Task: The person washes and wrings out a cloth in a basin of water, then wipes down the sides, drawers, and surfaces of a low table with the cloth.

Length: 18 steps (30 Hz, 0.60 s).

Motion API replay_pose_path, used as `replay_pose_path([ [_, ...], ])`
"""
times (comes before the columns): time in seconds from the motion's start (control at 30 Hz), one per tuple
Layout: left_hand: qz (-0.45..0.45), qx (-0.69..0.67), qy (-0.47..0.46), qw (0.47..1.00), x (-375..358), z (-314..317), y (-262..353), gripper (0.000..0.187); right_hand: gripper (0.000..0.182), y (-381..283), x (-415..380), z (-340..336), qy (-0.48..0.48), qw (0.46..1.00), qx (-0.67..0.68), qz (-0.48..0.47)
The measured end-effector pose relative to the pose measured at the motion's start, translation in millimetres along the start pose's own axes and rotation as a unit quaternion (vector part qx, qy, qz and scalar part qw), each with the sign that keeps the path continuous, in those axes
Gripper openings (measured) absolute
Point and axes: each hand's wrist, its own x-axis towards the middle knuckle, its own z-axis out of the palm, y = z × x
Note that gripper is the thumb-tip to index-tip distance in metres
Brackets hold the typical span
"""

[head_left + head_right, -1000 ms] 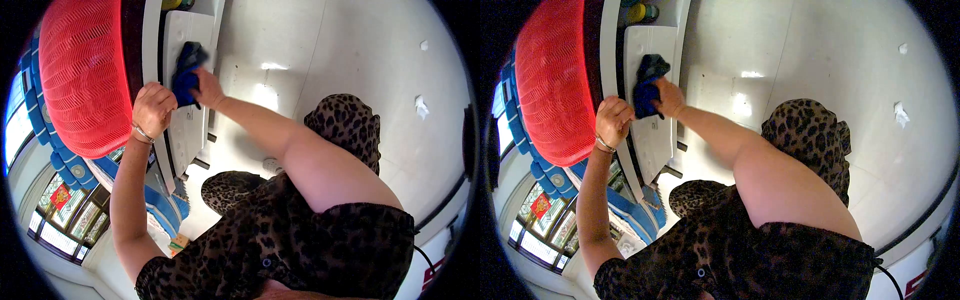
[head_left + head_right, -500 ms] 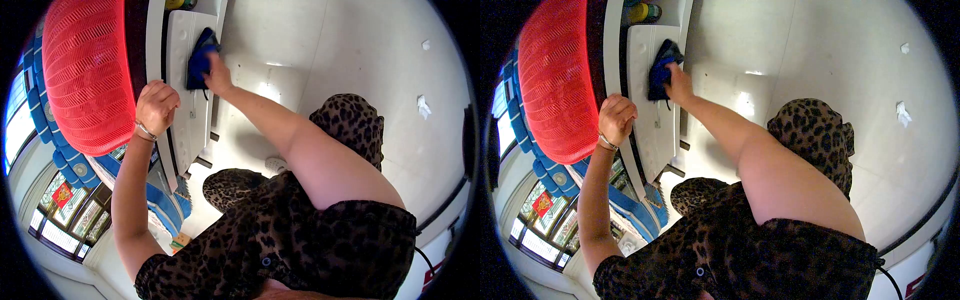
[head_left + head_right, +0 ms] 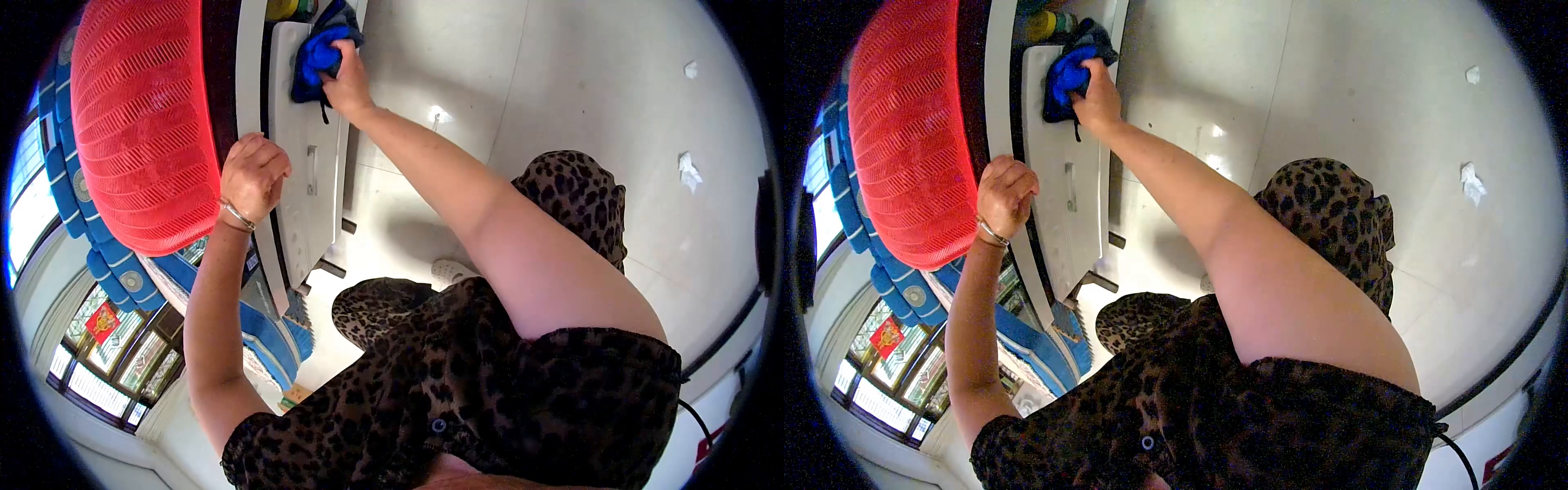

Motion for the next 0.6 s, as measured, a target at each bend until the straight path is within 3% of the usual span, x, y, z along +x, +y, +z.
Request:
replay_pose_path([
  [0.1,-0.002,0.001,0.009,1.0,0.8,1.6,-0.7,0.016,0.062,6.1,-48.6,-7.7,-0.11,0.994,-0.013,0.006],
  [0.13,-0.004,0.001,0.01,1.0,0.2,2.1,0.2,0.017,0.075,2.5,-72.5,-11.9,-0.214,0.972,-0.085,0.05],
  [0.17,-0.004,-0.001,0.014,1.0,0.9,1.5,1.1,0.017,0.086,11.9,-99.0,-6.0,-0.177,0.981,-0.051,-0.063],
  [0.27,-0.006,-0.006,0.013,1.0,0.3,0.6,1.7,0.017,0.087,5.7,-86.3,-7.2,-0.253,0.958,-0.138,-0.005],
  [0.3,-0.003,-0.007,0.009,1.0,-0.1,1.2,0.4,0.017,0.074,8.4,-84.1,-4.2,-0.217,0.968,-0.122,-0.008],
  [0.4,-0.005,-0.006,0.005,1.0,-1.2,1.0,1.4,0.016,0.063,7.6,-54.8,-5.0,-0.186,0.977,-0.02,0.102],
  [0.43,-0.005,-0.003,0.006,1.0,0.3,0.8,0.9,0.016,0.057,1.9,-47.1,-5.1,-0.083,0.995,0.037,0.044],
  [0.53,-0.009,0.003,0.003,1.0,0.3,-0.4,1.5,0.015,0.053,-5.3,-17.4,0.2,0.025,1.0,-0.002,0.014],
  [0.6,-0.013,0.005,0.002,1.0,1.5,-1.1,2.1,0.016,0.052,-2.8,-9.4,-2.2,0.026,0.997,-0.063,0.02],
])
